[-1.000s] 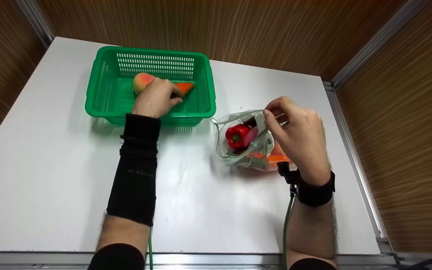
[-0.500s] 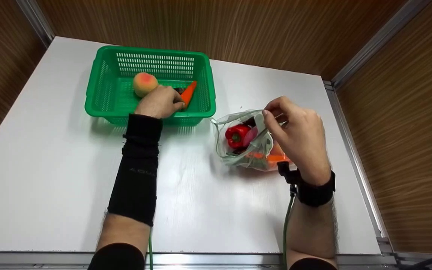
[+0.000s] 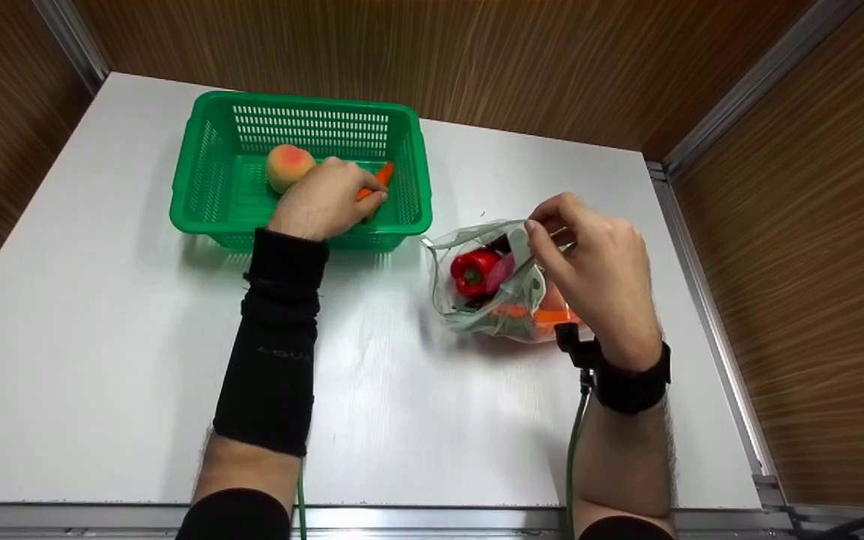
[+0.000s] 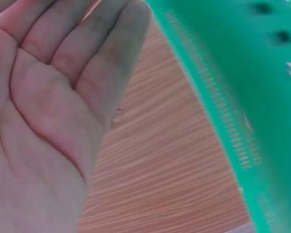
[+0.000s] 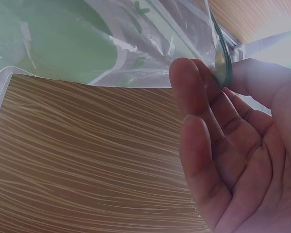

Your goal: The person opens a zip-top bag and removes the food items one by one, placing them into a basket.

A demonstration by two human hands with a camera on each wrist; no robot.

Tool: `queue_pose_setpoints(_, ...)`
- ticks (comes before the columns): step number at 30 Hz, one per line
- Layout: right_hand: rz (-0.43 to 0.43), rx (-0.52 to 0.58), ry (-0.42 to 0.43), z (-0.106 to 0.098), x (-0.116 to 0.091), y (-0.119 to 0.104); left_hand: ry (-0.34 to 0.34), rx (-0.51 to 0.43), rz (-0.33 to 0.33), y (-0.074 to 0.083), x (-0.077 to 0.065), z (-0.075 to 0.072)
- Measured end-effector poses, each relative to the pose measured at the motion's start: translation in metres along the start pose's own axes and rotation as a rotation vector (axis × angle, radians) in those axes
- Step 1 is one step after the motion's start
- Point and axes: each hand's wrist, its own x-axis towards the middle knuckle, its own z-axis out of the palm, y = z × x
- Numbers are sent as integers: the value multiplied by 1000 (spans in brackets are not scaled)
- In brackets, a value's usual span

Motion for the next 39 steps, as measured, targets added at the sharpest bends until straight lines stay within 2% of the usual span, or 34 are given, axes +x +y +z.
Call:
queue_pose_setpoints(6, -5, -3, 2, 1, 0, 0, 53, 0, 120, 31, -19, -14)
queue_pose_setpoints(9, -1, -2, 1, 1, 0, 1, 74, 4, 210, 46, -28, -17)
queue_pose_setpoints(14, 7, 1, -4, 0, 1, 1, 82, 28, 394, 69, -37, -15)
queue_pose_setpoints(17, 10, 5, -2, -1, 0, 0, 59, 40, 468, 81, -39, -11)
queue_pose_setpoints(24, 5, -2, 9, -2, 0, 1, -49, 57, 571, 104, -35, 5)
queue_pose_setpoints(27, -3, -2, 15, -2, 0, 1, -62, 78, 606, 110, -33, 13)
queue_pose_setpoints(34, -29, 7, 42, -3, -1, 1, -74, 96, 625, 122, -33, 28)
queue_pose_setpoints(39, -55, 32, 58, -4, -1, 0, -93, 122, 664, 128, -25, 44)
